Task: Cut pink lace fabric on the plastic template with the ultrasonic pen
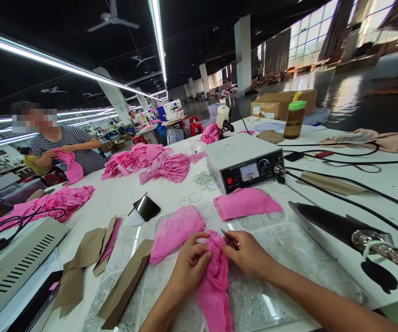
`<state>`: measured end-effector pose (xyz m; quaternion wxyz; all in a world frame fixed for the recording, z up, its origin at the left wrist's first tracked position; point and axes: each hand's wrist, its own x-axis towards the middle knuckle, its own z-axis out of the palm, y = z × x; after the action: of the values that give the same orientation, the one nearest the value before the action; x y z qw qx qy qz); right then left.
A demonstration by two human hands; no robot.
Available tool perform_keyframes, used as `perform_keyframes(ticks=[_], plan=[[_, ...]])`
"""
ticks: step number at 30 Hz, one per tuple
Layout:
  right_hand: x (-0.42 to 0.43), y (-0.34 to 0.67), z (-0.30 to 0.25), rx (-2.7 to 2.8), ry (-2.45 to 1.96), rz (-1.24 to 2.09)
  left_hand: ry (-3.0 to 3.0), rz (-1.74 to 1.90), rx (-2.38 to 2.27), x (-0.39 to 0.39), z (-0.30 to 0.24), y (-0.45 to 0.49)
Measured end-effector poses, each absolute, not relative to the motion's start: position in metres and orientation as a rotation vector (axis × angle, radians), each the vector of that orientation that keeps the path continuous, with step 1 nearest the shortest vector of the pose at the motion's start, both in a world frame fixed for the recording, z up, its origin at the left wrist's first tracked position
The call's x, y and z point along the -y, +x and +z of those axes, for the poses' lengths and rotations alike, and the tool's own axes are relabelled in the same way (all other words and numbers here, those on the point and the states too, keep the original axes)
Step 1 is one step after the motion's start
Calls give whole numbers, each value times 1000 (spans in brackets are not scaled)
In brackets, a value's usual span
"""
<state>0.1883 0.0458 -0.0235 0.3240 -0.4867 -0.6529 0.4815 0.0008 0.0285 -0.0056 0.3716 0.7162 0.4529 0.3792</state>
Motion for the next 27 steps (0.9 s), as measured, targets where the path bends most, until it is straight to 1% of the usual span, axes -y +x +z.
perform_keyframes(ticks=[3, 5, 9, 13, 17, 23, 25, 27], plan=[[-41, 213, -31, 1701, -1460, 1187, 1908, 1057, -1314, -14, -6, 7], [-32, 228, -31, 1698, -1546, 1173, 2022, 1029, -1354, 5, -11, 11], [-6, 237, -28, 1725, -1508, 1310, 2306, 824, -1441, 44, -36, 23], [16, 223, -28, 1808, -1455, 1417, 2398, 611, -1660, 56, -50, 27], [27, 209, -26, 1857, -1420, 1415, 2408, 387, -1619, 49, -39, 22], [32, 198, -18, 1853, -1426, 1384, 2350, 179, -1677, 47, -22, 26], [32, 194, -17, 1842, -1453, 1362, 2224, 190, -1696, 44, -16, 26], [32, 189, -17, 1814, -1458, 1350, 2071, 281, -1671, 41, -8, 23]])
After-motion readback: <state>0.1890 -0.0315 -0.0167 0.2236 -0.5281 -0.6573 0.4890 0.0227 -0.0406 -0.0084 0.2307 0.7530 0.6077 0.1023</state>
